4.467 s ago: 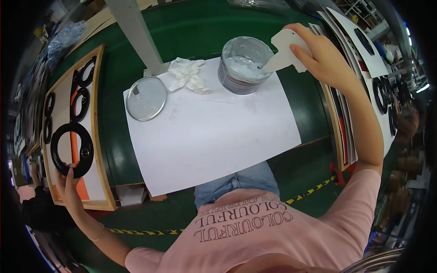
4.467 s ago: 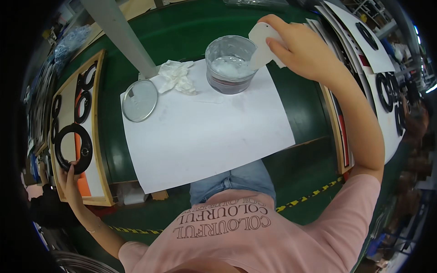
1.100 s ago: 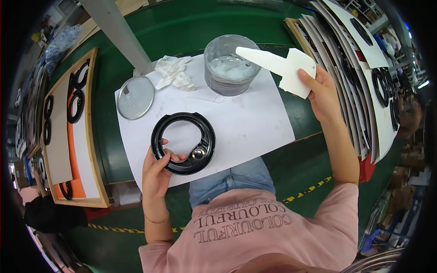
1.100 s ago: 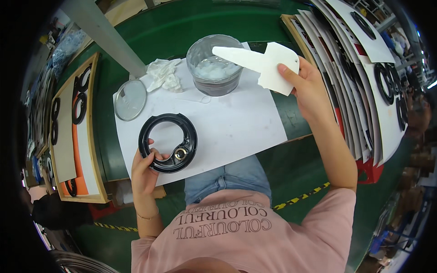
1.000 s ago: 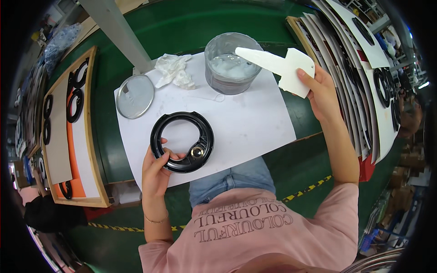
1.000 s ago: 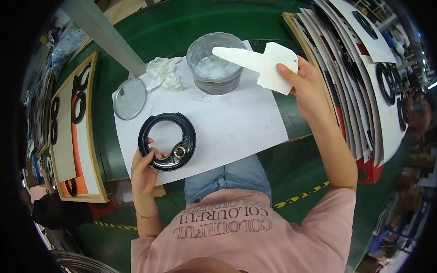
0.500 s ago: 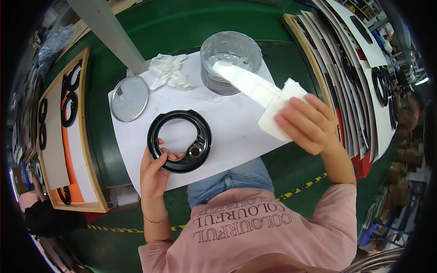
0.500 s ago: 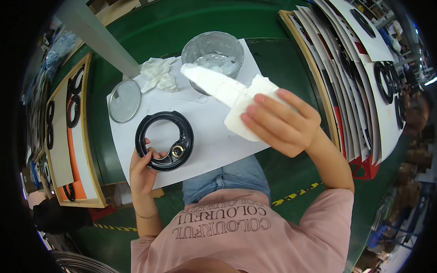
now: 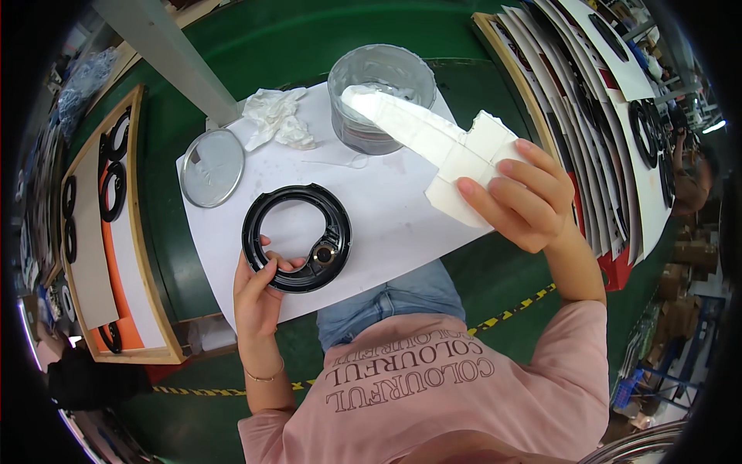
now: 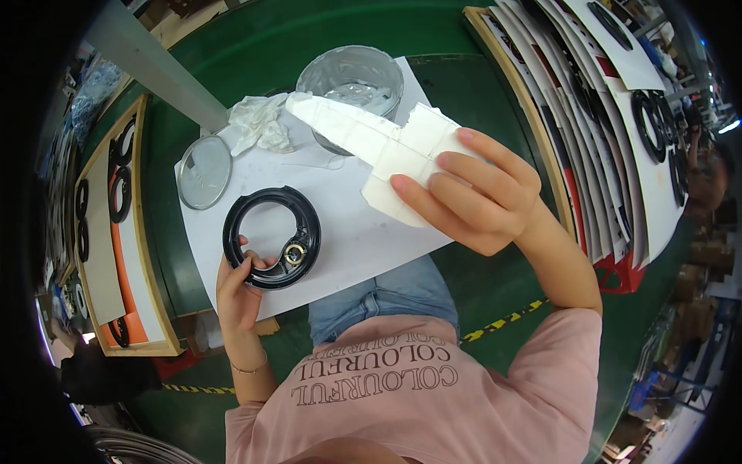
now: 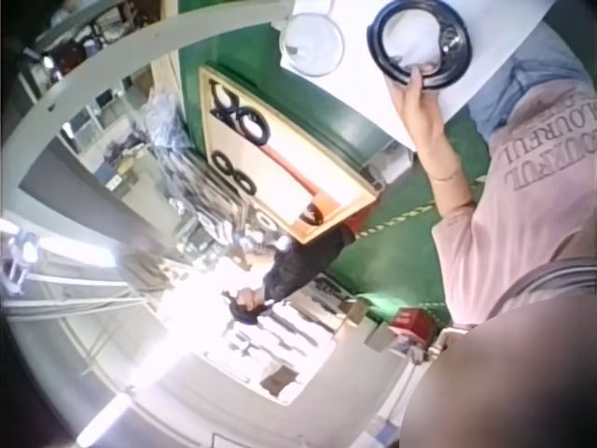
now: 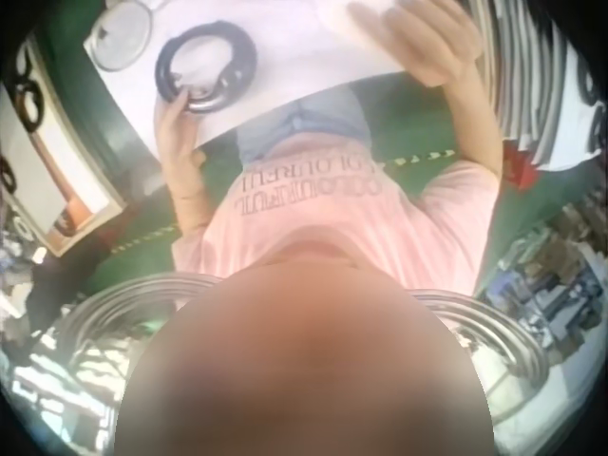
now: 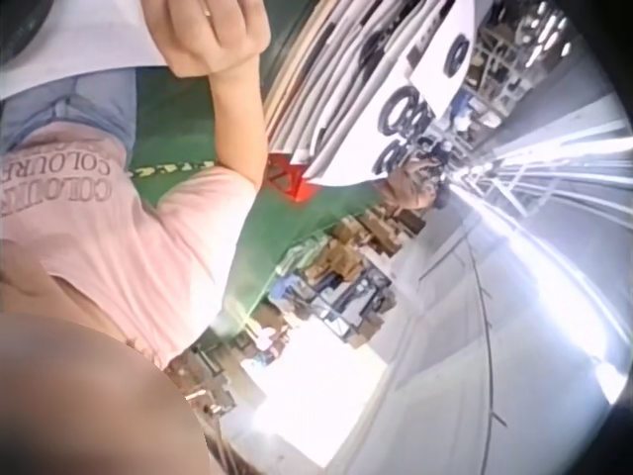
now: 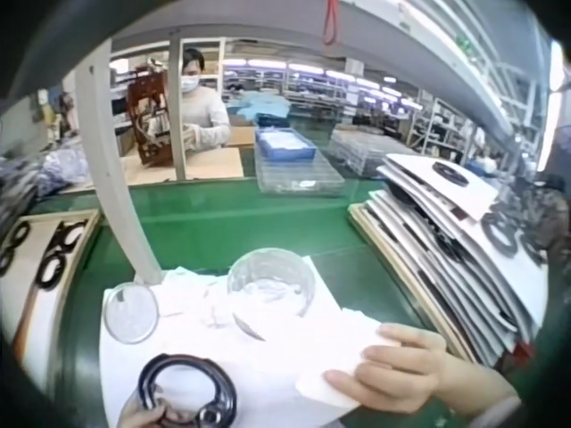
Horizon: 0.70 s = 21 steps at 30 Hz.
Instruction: Wiping the inner rims of black circular components with a cloth and applicator tool dipped in liquid.
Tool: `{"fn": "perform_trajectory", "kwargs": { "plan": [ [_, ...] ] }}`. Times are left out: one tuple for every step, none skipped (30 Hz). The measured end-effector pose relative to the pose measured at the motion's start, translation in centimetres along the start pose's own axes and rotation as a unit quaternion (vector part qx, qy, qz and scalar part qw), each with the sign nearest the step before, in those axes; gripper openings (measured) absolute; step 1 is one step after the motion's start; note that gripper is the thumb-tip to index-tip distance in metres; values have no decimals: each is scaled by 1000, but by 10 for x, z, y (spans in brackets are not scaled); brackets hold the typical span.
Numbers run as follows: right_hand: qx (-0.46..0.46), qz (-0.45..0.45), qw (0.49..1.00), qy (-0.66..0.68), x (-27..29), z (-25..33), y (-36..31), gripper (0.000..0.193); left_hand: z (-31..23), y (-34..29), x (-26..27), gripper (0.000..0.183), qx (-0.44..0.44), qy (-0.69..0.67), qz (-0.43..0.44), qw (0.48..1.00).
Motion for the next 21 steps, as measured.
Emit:
{"fn": "perform_trajectory", "kwargs": {
  "plan": [
    [-2, 4, 1000, 7, 0, 0, 0, 31, 0, 0, 0, 29, -1, -1, -1, 1000],
    [-3, 8, 1000, 13, 0, 0, 1, 31, 0, 0, 0, 29, -1, 0, -1, 1000],
    [-3, 9, 1000, 14, 1, 0, 2, 31, 0, 0, -1, 29, -1, 0, -1, 1000],
    [-7, 14, 1000, 17, 1, 0, 3, 30, 0, 0, -1, 28, -1, -1, -1, 1000],
    [-11, 20, 1000, 20, 0, -1, 5, 29, 0, 1, 0, 28, 0, -1, -2, 1000],
    [-11, 20, 1000, 21, 1, -2, 6, 29, 0, 2, 0, 29, 0, -1, 0, 1000],
    [-13, 33, 999, 27, 0, -3, 8, 28, 1, 2, 1, 29, 0, 0, 1, 1000],
    [-13, 42, 999, 33, 1, -3, 11, 27, 0, 1, 1, 29, -3, 0, -1, 1000],
    [-11, 39, 999, 33, 2, -4, 13, 27, 0, 0, 0, 30, 0, -1, -1, 1000],
    [-18, 45, 997, 54, 2, -6, 15, 27, 0, -1, 0, 30, 2, -3, -2, 1000],
    [-26, 54, 995, 74, 0, -9, 16, 28, 0, 0, 0, 30, 1, -4, -4, 1000],
    [-24, 53, 995, 76, -5, -13, 15, 28, 0, 2, 1, 31, 6, -6, -1, 1000],
    [-71, 46, 988, 128, -12, -21, 11, 26, 0, 3, 1, 32, 10, -7, 2, 1000],
    [-117, 40, 976, 181, -17, -26, 9, 24, 0, 3, 2, 32, 8, -8, -1, 1000],
    [-114, 39, 976, 184, -15, -26, 12, 24, 0, 4, 3, 32, 10, -8, 2, 1000],
    [-229, 82, 938, 246, -12, -30, 15, 22, 0, 5, 3, 32, 13, -7, 5, 1000],
    [-340, 123, 882, 303, -13, -33, 14, 21, 0, 4, 4, 32, 11, -8, 3, 1000],
    [-338, 123, 882, 305, -13, -35, 15, 21, 0, 3, 4, 33, 12, -10, 5, 1000],
    [-361, 136, 860, 335, -16, -39, 14, 20, 0, 3, 5, 33, 12, -12, 7, 1000],
    [-384, 148, 836, 364, -18, -41, 13, 20, 1, 2, 5, 33, 11, -13, 6, 1000],
    [-383, 149, 836, 364, -18, -42, 15, 20, 1, 2, 5, 32, 11, -15, 6, 1000]
  ]
}}
Point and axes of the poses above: each hand's wrist, its own y-axis towards the middle knuckle, its own x-axis out of the back of the hand, z = x × y, the point moved 2 cm from there along y, towards the middle knuckle, and after that the axes turned 13 degrees about z, right-handed, at the moved point
